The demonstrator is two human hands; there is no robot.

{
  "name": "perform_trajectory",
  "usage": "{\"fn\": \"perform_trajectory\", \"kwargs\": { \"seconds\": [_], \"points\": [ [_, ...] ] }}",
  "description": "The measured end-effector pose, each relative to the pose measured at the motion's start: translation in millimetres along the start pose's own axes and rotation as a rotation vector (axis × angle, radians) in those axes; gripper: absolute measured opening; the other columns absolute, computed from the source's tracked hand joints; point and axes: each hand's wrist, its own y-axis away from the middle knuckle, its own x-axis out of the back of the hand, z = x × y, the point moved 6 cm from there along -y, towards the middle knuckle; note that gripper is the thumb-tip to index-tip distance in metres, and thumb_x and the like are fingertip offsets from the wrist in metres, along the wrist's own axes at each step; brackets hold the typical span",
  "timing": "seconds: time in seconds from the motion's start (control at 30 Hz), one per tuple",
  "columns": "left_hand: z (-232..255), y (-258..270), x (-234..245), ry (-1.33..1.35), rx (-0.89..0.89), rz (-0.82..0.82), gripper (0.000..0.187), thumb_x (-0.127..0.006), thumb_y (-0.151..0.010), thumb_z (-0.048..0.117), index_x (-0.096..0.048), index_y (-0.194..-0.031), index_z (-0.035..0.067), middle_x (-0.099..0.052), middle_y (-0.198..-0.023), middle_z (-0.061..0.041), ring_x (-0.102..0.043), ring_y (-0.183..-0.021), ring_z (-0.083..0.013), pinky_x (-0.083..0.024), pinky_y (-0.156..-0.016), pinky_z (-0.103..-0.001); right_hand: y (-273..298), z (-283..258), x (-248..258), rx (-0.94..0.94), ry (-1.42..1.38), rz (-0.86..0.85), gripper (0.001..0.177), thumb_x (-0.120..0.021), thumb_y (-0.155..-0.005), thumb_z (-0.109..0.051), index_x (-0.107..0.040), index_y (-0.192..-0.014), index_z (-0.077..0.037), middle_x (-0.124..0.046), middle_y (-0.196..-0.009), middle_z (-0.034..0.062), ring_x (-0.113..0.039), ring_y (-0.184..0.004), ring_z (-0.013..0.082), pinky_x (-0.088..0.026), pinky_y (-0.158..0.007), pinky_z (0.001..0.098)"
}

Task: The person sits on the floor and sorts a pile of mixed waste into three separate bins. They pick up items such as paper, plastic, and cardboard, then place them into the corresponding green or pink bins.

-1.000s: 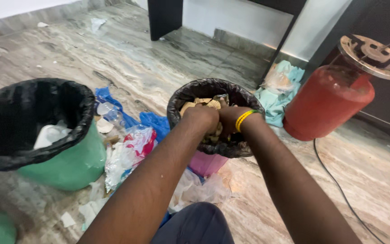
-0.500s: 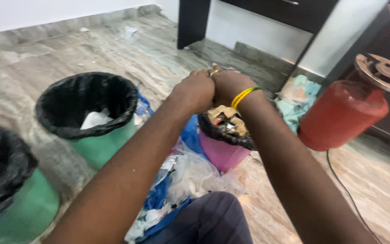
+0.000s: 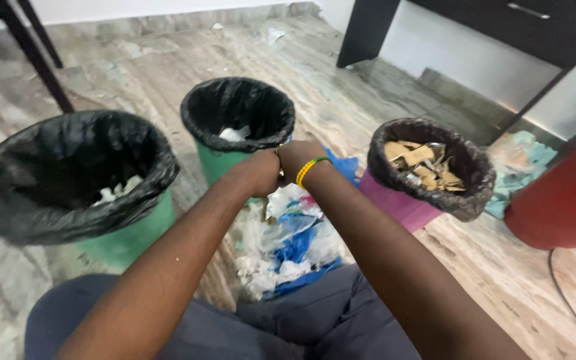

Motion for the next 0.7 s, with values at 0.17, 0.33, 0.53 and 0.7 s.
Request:
{"fn": "perform_trajectory", "kwargs": {
  "seconds": [0.17, 0.33, 0.53, 0.7],
  "points": [
    [-47, 44, -37, -0.043, 0.164, -0.108, 0.039, -0.075, -0.085, 0.032, -0.073, -0.109, 0.001, -0.067, -0.120, -0.024, -0.065, -0.110, -0.0407, -0.054, -0.094, -0.047, -3, -51, -47, 0.101, -0.021, -0.053, 0.043, -0.089, -0.072, -0.041, -0.077, -0.102, -0.013, -0.075, -0.106, 0.0141, -0.072, -0.100, 0.0355, -0.058, -0.084, 0.0462],
    [-87, 63, -91, 0.037, 0.171, -0.208, 0.042, -0.070, -0.084, 0.024, -0.069, -0.119, 0.002, -0.069, -0.120, -0.024, -0.066, -0.111, -0.0402, -0.053, -0.096, -0.047, -17, -68, -108, 0.196, -0.129, -0.104, 0.033, -0.080, -0.078, -0.027, -0.074, -0.109, -0.015, -0.074, -0.107, 0.0130, -0.070, -0.103, 0.0347, -0.057, -0.086, 0.0474],
    [-143, 82, -139, 0.314, 0.183, 0.061, 0.046, -0.062, -0.082, 0.013, -0.072, -0.128, 0.015, -0.070, -0.127, -0.018, -0.065, -0.118, -0.0360, -0.051, -0.103, -0.043, -30, -43, -179, 0.186, -0.416, -0.022, 0.040, -0.065, -0.085, -0.006, -0.075, -0.121, -0.020, -0.075, -0.108, 0.0161, -0.073, -0.102, 0.0345, -0.057, -0.090, 0.0446],
    [-148, 90, -140, 0.192, 0.488, -0.127, 0.045, -0.066, -0.084, 0.014, -0.071, -0.128, 0.021, -0.061, -0.138, -0.014, -0.060, -0.126, -0.0323, -0.049, -0.106, -0.043, -31, -49, -205, 0.274, -0.546, 0.083, 0.032, -0.075, -0.087, -0.014, -0.071, -0.118, -0.007, -0.069, -0.122, 0.0205, -0.066, -0.109, 0.0386, -0.052, -0.096, 0.0453]
  ]
}}
